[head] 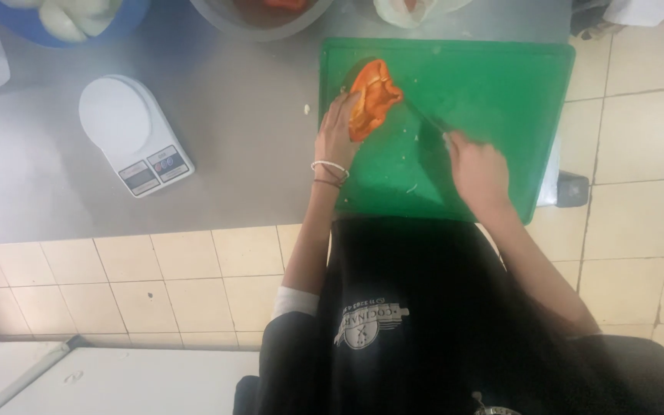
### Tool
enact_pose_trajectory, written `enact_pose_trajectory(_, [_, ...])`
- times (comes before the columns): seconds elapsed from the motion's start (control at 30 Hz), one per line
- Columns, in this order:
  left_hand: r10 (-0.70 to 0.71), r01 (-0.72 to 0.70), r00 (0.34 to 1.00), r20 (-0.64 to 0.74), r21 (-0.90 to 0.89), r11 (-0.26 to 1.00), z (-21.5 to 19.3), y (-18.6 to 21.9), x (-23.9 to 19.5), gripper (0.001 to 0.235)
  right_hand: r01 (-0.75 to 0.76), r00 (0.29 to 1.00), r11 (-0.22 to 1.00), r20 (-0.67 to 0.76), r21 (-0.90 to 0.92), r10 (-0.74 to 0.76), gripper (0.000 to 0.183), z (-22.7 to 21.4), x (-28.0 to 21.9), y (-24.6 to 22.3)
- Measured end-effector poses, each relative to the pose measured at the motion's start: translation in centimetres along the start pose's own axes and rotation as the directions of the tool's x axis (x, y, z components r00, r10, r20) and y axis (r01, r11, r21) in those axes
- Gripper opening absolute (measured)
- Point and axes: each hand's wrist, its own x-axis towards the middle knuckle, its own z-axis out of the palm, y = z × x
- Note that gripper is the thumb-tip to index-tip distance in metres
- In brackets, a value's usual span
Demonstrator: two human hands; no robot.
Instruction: Preparing and cutting bell peppers for food preparation.
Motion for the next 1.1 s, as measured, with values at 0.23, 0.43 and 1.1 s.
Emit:
enact_pose_trajectory(0.23, [0.061, -0.06, 0.998, -0.031, 0.025, 0.998, 0.0, -0.4, -0.3, 0.08, 0.109, 0.993, 0.994, -0.043, 0.027, -0.108, 0.022, 0.5, -0.2, 1.4])
enact_pose_trajectory(0.43, [-0.064, 0.067, 0.974, 0.215, -0.007, 0.998, -2.7, 4.5, -2.1, 0.086, 0.032, 0.999, 0.999, -0.002, 0.035, -0.032, 0.021, 0.0, -1.8, 0.7])
enact_pose_trajectory(1.1, [-0.224, 0.221, 0.974, 0.037, -0.381, 0.898, 3.9, 1.3, -6.2, 0.065, 0.002, 0.995, 0.976, 0.1, 0.218, -0.024, 0.02, 3.4, -7.8, 1.3])
